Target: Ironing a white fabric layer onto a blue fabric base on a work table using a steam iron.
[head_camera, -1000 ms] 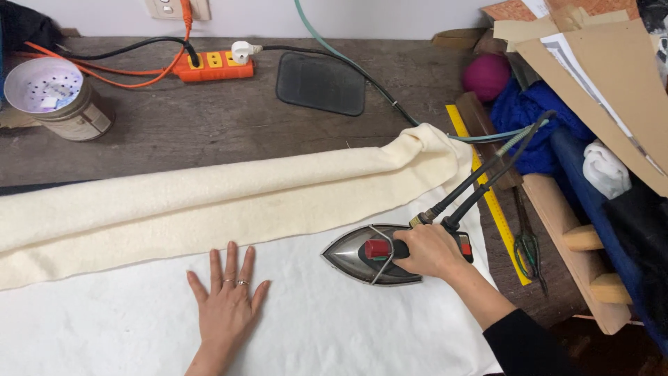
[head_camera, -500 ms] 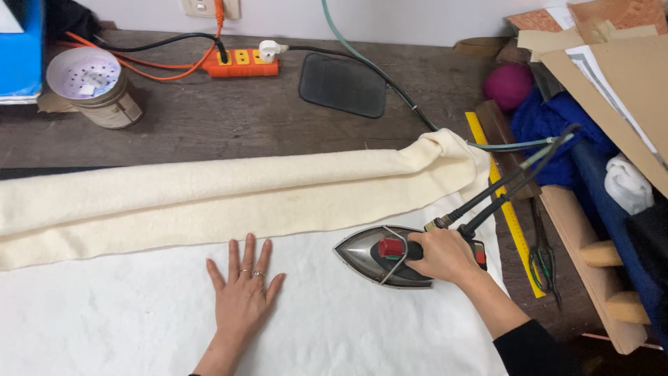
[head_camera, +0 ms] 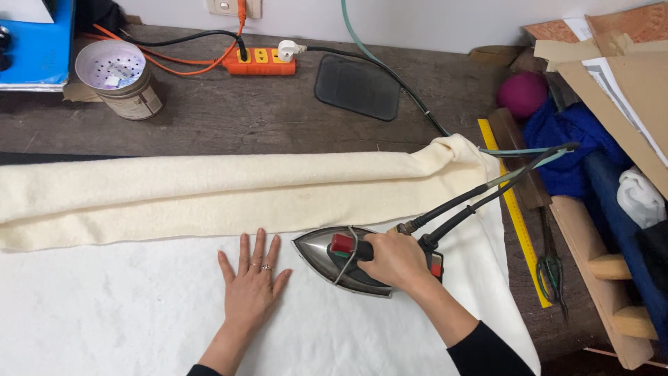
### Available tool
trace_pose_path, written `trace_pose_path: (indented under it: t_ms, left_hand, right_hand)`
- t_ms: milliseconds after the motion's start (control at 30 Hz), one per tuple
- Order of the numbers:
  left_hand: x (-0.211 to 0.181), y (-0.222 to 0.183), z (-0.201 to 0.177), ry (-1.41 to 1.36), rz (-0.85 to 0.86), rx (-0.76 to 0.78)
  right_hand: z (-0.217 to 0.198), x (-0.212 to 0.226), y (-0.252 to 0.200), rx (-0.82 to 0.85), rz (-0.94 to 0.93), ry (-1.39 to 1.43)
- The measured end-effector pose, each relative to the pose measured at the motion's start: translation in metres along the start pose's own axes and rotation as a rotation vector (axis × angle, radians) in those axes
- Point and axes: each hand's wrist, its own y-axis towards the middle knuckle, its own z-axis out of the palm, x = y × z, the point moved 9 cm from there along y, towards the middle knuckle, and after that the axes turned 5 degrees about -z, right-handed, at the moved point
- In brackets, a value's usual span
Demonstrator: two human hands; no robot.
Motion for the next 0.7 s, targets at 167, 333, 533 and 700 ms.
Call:
trace_pose_path:
  t_ms: [167, 333, 533, 700]
  left_hand:
    - [0.043, -0.01, 0.005, 0.015, -0.026, 0.058]
    - [0.145, -0.035, 0.01, 0.046, -0.289, 0.184]
    - [0.151, -0.035, -0.021, 0.068, -0.3, 0.177]
    - [0.145, -0.031, -0.033, 0.054, -0.294, 0.138]
  right_hand:
    - [-0.004, 0.006, 0.0, -0.007, 0.0, 0.008]
    - [-0.008, 0.008, -0.004, 0.023, 0.031, 0.047]
    - [-0.011, 0.011, -0.005, 0.039, 0.034, 0.026]
    - [-0.014, 0.013, -0.008, 0.044, 0.064, 0.019]
